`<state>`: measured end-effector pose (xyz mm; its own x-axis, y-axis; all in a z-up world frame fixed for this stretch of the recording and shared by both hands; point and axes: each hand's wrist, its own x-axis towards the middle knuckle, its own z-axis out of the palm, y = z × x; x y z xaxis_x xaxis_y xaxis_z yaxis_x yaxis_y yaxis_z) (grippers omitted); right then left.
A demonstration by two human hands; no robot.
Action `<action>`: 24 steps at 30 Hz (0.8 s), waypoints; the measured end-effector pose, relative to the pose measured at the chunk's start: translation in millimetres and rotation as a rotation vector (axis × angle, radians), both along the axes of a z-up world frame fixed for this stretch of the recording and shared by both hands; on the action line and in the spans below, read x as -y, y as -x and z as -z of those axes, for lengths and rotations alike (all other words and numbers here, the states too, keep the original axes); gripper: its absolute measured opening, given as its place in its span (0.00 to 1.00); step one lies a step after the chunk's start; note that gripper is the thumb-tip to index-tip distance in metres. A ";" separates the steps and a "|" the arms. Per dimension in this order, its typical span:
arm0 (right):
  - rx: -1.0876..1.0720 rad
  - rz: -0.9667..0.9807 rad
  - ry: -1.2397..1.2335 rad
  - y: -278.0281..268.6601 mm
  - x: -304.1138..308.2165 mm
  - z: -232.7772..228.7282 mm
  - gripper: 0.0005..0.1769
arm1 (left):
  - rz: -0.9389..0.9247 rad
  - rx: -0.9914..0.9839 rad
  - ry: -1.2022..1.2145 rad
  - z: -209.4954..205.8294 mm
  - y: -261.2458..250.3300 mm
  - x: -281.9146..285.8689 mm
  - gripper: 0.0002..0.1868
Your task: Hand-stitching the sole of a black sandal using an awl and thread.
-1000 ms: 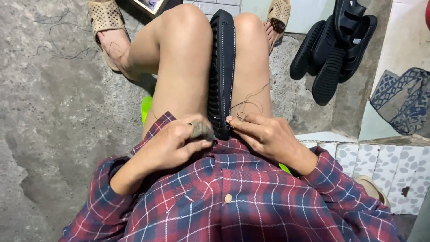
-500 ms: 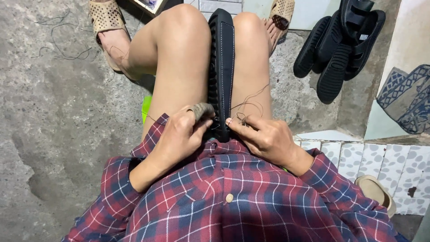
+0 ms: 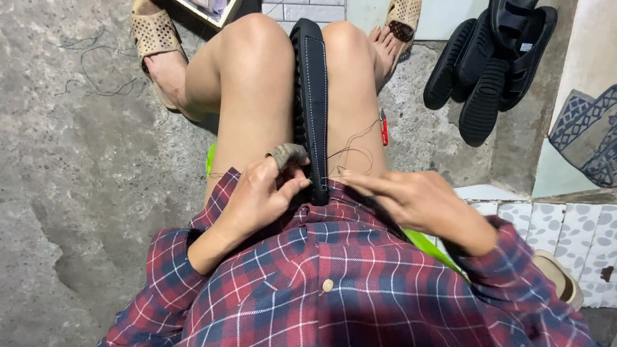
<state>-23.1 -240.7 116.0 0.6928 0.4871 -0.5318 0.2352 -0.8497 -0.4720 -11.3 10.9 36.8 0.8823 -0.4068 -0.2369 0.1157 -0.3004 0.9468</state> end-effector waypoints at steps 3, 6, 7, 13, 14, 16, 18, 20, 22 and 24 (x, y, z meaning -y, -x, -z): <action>-0.212 0.083 -0.030 -5.3 6.8 -10.1 0.29 | -0.018 -0.015 0.018 -0.3 -1.0 1.9 0.07; -0.298 0.191 -0.225 8.5 15.5 7.5 0.28 | -0.024 -0.045 0.132 5.4 1.9 0.9 0.09; -0.282 0.245 -0.380 13.7 18.8 18.3 0.28 | -0.043 -0.055 0.223 7.0 2.7 -1.4 0.12; 0.079 0.456 -0.617 9.7 7.6 90.9 0.35 | -0.039 0.017 0.231 4.4 7.8 -10.3 0.12; 0.084 0.459 -0.619 2.8 1.7 84.3 0.35 | -0.034 0.021 0.230 -0.8 6.7 -9.8 0.12; -0.024 0.492 -0.528 -12.5 -10.3 70.9 0.03 | -0.027 0.172 0.132 -11.6 4.2 -9.1 0.11; 0.052 0.500 -0.481 -5.7 6.6 65.5 0.03 | -0.021 0.298 0.098 -4.5 5.8 -5.4 0.09; 0.122 0.512 -0.430 -4.1 14.9 48.7 0.04 | -0.014 0.415 0.065 -3.6 7.0 -1.6 0.09; 0.144 0.596 -0.012 -6.5 17.8 18.0 0.20 | 0.077 0.585 -0.042 -10.6 6.3 5.7 0.14; 0.214 0.518 -0.107 8.9 26.0 23.4 0.20 | 0.108 0.654 -0.091 -15.8 4.9 12.4 0.14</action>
<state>-32.0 -266.7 92.6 0.9425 0.0984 -0.3194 -0.0996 -0.8296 -0.5494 -16.2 -1.5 52.6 0.8109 -0.5048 0.2959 -0.5092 -0.3595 0.7820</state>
